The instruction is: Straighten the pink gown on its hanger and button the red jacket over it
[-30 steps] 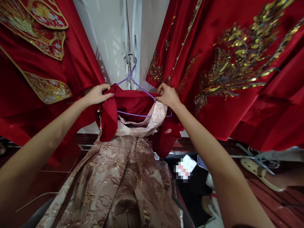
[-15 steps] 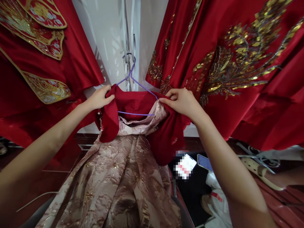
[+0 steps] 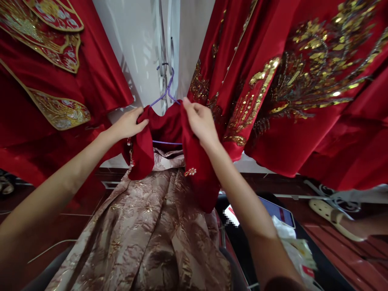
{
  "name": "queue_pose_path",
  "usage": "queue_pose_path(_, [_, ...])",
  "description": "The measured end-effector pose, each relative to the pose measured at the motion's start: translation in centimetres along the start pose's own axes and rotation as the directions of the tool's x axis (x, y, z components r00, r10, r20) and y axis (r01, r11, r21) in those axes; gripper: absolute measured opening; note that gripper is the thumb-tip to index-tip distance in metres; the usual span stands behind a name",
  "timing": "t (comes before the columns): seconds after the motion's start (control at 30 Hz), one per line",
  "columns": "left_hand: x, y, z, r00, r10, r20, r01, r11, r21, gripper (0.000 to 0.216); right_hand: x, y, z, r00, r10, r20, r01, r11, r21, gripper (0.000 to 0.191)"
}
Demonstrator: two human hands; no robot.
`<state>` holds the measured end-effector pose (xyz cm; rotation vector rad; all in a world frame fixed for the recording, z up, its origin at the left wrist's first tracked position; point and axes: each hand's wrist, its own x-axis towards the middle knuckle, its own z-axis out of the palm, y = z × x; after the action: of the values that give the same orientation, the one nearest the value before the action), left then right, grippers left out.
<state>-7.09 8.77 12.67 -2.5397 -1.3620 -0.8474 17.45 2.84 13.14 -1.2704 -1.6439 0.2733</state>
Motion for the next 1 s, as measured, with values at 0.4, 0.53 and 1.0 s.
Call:
queue_pose_path(0.4, [-3.6,2.4,-0.3,0.994,-0.011,-0.106,0.017,0.998,0.058,0.017,-3.8,5.5,1.3,0.982,-0.074,0.172,0.066,0.996,0.055,0.028])
queue_pose_path(0.53, [-5.1,4.6,0.3,1.0,0.016,-0.003,-0.016,0.999,0.034,0.014,-4.5,4.7,1.7,0.972,-0.152,0.179,0.145,0.988,0.05,0.024])
queue_pose_path(1.0, [-6.0,5.2,4.4,0.999,0.041,0.029,-0.017,0.816,-0.578,0.021,-5.0,4.3,4.9,0.886,-0.268,0.378,0.05,0.867,0.497,0.027])
